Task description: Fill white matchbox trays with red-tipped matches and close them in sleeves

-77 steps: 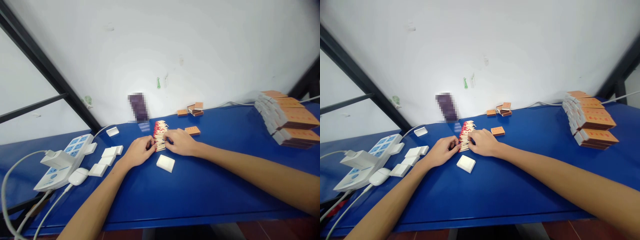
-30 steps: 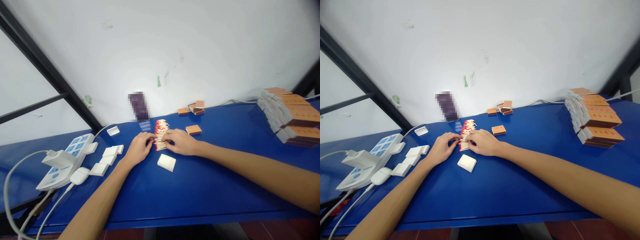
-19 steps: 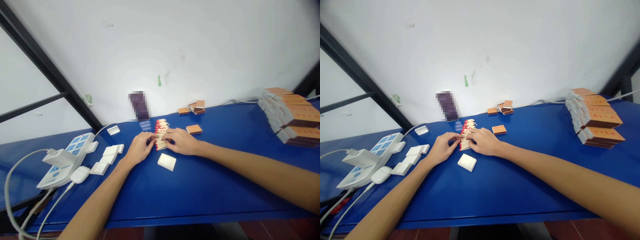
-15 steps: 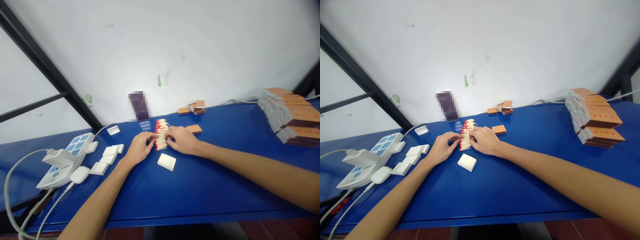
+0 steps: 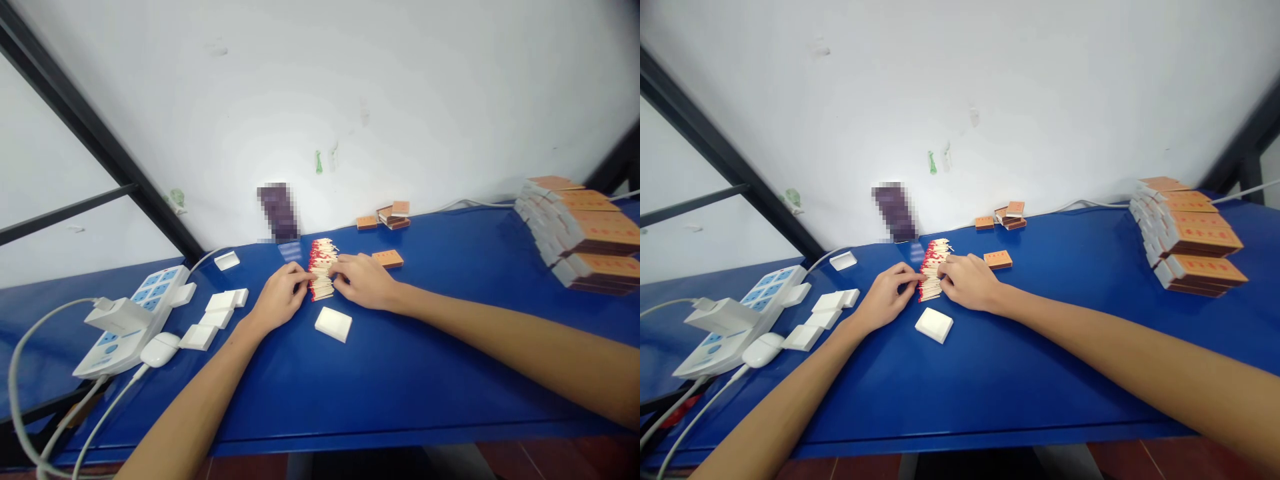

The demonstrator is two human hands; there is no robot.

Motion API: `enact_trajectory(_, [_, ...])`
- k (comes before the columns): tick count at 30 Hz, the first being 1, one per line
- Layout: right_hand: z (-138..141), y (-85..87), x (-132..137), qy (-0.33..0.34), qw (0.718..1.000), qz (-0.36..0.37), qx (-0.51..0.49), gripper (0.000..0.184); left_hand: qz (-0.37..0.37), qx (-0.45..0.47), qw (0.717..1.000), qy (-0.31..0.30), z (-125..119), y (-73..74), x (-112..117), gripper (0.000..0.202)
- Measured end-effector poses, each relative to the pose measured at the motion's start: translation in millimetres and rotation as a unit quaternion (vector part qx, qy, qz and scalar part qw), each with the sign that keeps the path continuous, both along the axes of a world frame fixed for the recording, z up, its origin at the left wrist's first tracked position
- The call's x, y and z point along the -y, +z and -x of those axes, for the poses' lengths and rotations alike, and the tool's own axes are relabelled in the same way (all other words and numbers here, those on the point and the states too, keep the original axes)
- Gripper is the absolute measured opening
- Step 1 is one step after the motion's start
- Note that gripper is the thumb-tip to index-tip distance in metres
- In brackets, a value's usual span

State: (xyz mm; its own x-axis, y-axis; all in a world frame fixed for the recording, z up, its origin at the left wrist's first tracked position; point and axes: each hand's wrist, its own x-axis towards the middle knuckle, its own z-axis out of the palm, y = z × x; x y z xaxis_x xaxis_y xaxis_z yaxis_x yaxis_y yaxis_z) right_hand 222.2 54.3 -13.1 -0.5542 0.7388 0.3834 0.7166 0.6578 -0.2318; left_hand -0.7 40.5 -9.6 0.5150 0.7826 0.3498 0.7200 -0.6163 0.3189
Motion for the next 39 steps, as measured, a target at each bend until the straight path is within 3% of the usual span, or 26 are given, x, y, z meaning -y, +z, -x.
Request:
enact_trajectory(3, [-0.2, -1.1, -0.5, 0.007, 1.0, 0.0, -0.013, 0.019, 0.0, 0.0, 1.0, -0.004, 0.6, -0.2, -0.1, 0.032])
enact_trajectory(10, [-1.1, -2.4, 1.1, 0.091, 0.992, 0.018, -0.086, 0.027, 0.011, 0.016, 1.0, -0.011, -2.7, 5.6, 3.9, 0.032])
enact_trajectory(18, [-2.5, 0.3, 0.8, 0.149, 0.984, 0.051, -0.083, 0.012, 0.048, 0.041, 0.998, 0.002, -3.5, 7.5, 6.1, 0.012])
enact_trajectory(27, [-2.1, -1.5, -1.7, 0.128, 0.987, 0.07, -0.073, 0.024, 0.097, -0.021, 0.995, 0.001, -0.1, 11.5, 7.6, 0.035])
enact_trajectory(39, [-2.9, 3.1, 1.3, 0.131, 0.987, 0.073, -0.058, 0.028, 0.113, -0.033, 0.993, -0.006, 0.7, 14.8, 9.0, 0.031])
